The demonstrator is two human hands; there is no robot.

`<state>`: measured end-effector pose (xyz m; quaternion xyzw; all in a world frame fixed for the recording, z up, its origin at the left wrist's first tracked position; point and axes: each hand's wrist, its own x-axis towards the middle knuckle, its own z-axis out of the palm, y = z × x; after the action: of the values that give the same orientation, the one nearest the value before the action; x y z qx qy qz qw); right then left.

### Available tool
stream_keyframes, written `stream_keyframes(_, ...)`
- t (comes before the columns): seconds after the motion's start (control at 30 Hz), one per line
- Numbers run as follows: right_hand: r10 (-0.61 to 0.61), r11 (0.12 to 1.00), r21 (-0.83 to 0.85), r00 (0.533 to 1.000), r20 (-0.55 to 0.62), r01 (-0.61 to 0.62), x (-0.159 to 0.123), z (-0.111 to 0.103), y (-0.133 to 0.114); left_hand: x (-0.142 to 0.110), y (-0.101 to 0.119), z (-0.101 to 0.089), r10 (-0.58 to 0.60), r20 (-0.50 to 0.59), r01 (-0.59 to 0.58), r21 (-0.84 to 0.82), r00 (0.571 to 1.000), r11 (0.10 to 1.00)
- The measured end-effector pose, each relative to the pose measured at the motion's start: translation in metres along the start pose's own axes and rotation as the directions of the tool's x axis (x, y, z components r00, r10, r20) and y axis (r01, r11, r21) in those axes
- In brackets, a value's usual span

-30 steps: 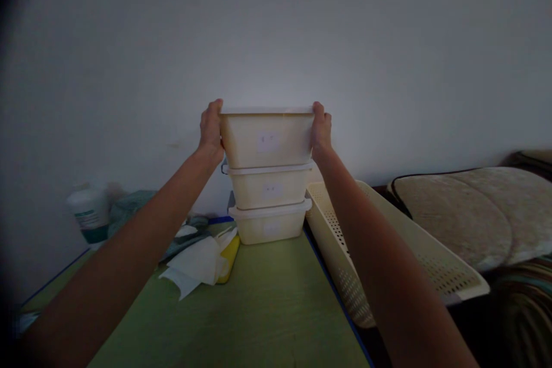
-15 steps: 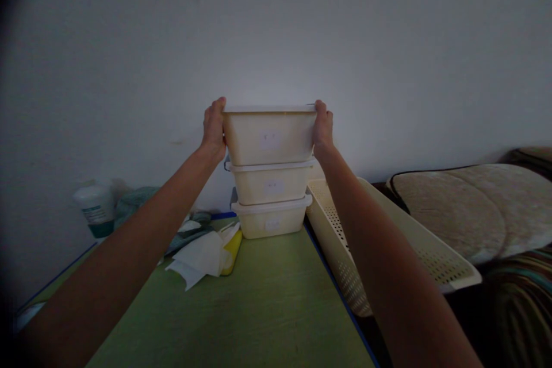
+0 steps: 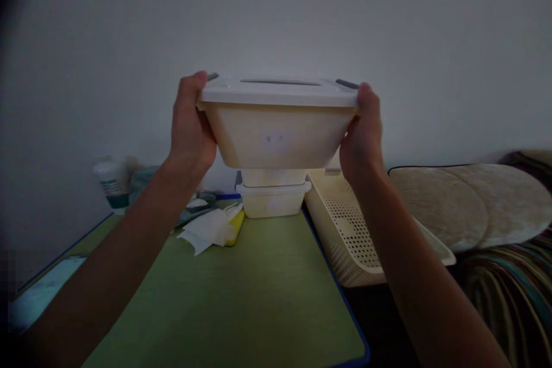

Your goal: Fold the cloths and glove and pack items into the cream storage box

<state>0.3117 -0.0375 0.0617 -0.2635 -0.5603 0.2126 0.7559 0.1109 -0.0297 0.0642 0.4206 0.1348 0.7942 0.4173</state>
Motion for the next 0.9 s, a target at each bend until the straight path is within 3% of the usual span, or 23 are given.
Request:
stream_keyframes(0.17, -0.031, 0.999, 0.035, 0.999, -0.01, 0.031, -0.078, 0.001, -0.037, -0.063, 0.022, -0.014, -0.026, -0.028, 0.024, -0.07, 0.999, 0.997)
stream_keyframes(0.27, 0.087, 0.996, 0.001, 0.993, -0.075, -0.087, -0.116, -0.006, -0.044, -0.099, 0.023, -0.027, -0.096, -0.076, 0.097, 0.002, 0.992, 0.995)
stream_keyframes(0.33, 0.219, 0.976, 0.033, 0.961, -0.17, -0.216, -0.135, -0.015, -0.042, -0.117, 0.02, -0.038, -0.161, -0.122, 0.168, 0.045, 0.979, 0.985)
stream_keyframes(0.4, 0.327, 0.945, 0.072, 0.916, -0.232, -0.319, -0.151, -0.025, -0.035, -0.131, 0.014, -0.048, -0.243, -0.176, 0.257, 0.064, 0.954, 0.964)
stream_keyframes(0.53, 0.42, 0.907, 0.106, 0.859, -0.293, -0.407, -0.176, -0.042, -0.013, -0.145, -0.005, -0.067, -0.376, -0.306, 0.409, 0.051, 0.875, 0.911)
stream_keyframes(0.67, 0.58, 0.814, 0.18, 0.752, -0.313, -0.553, -0.192, -0.052, 0.014, -0.154, -0.027, -0.083, -0.469, -0.378, 0.519, 0.034, 0.798, 0.854)
stream_keyframes(0.8, 0.668, 0.742, 0.262, 0.65, -0.362, -0.617, -0.198, -0.057, 0.039, -0.158, -0.047, -0.098, -0.521, -0.412, 0.591, 0.056, 0.748, 0.805)
stream_keyframes(0.9, 0.678, 0.732, 0.275, 0.634, -0.372, -0.623, -0.198, -0.06, 0.051, -0.159, -0.058, -0.107, -0.525, -0.42, 0.605, 0.073, 0.74, 0.793)
